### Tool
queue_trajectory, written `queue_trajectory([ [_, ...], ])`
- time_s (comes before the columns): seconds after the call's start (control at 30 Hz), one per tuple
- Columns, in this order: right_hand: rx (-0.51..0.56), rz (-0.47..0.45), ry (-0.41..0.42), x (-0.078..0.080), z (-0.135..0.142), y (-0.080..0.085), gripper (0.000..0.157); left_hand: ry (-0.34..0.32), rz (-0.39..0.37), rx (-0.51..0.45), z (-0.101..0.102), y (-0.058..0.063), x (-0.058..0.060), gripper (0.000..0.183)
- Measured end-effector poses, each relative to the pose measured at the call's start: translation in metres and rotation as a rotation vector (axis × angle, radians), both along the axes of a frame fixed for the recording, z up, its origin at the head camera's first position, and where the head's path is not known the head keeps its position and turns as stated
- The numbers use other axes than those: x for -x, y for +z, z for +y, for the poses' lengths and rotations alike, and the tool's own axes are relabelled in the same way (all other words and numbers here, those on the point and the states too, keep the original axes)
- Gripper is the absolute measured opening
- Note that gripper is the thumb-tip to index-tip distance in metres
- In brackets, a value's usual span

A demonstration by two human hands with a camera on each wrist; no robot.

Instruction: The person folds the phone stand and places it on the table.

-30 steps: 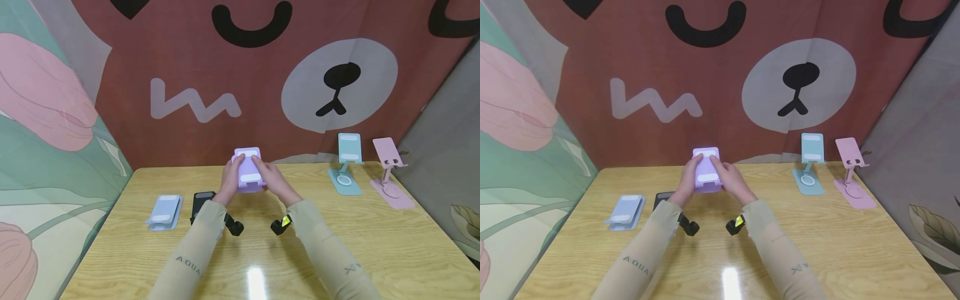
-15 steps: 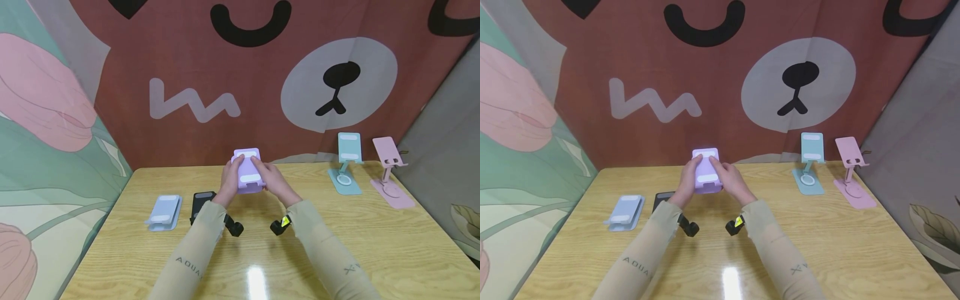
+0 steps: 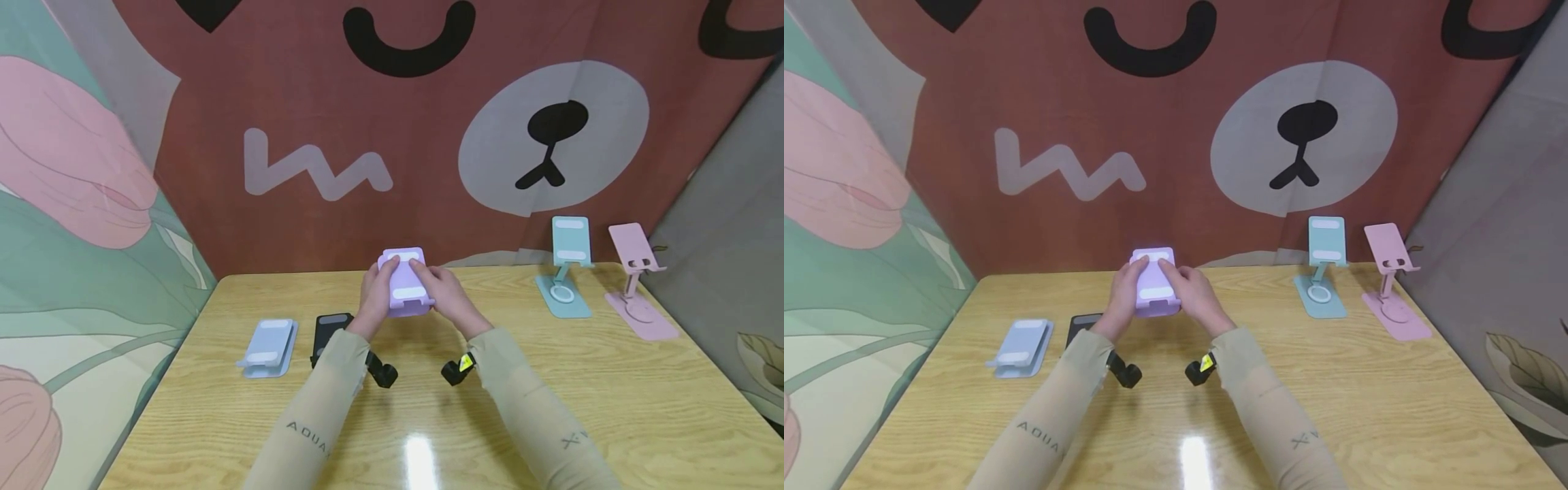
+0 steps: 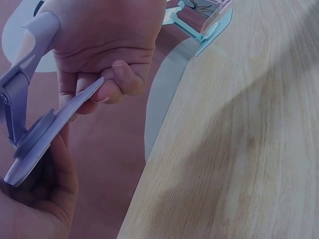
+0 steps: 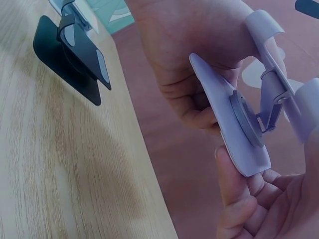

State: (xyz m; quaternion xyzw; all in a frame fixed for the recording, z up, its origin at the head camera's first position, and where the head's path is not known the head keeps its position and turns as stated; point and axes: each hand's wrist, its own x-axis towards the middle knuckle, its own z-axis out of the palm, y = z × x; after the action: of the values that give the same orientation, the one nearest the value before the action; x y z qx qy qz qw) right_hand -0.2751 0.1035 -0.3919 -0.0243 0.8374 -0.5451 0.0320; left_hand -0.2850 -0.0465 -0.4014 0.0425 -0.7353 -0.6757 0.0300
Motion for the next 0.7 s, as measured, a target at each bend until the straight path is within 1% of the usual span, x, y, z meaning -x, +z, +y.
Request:
queue_trajectory([
  [0.17, -0.001, -0.002, -0.008, 0.0003, 0.0, -0.0006, 0.086, 0.009, -0.01, -0.016, 0.0003, -0.0005, 0.0001, 0.062],
  [0.37, 0.008, 0.006, -0.005, 0.0013, 0.0002, -0.0029, 0.082, 0.003, -0.026, -0.036, 0.0, -0.0013, -0.0009, 0.063],
  [0.43, 0.001, 0.012, -0.004, 0.0017, 0.0003, -0.0041, 0.08, 0.001, -0.022, -0.043, -0.0002, -0.0019, -0.0014, 0.061],
  [0.7, -0.018, 0.01, -0.016, 0.001, -0.0005, -0.0063, 0.077, -0.03, 0.039, -0.063, -0.0005, -0.0054, -0.0003, 0.051],
])
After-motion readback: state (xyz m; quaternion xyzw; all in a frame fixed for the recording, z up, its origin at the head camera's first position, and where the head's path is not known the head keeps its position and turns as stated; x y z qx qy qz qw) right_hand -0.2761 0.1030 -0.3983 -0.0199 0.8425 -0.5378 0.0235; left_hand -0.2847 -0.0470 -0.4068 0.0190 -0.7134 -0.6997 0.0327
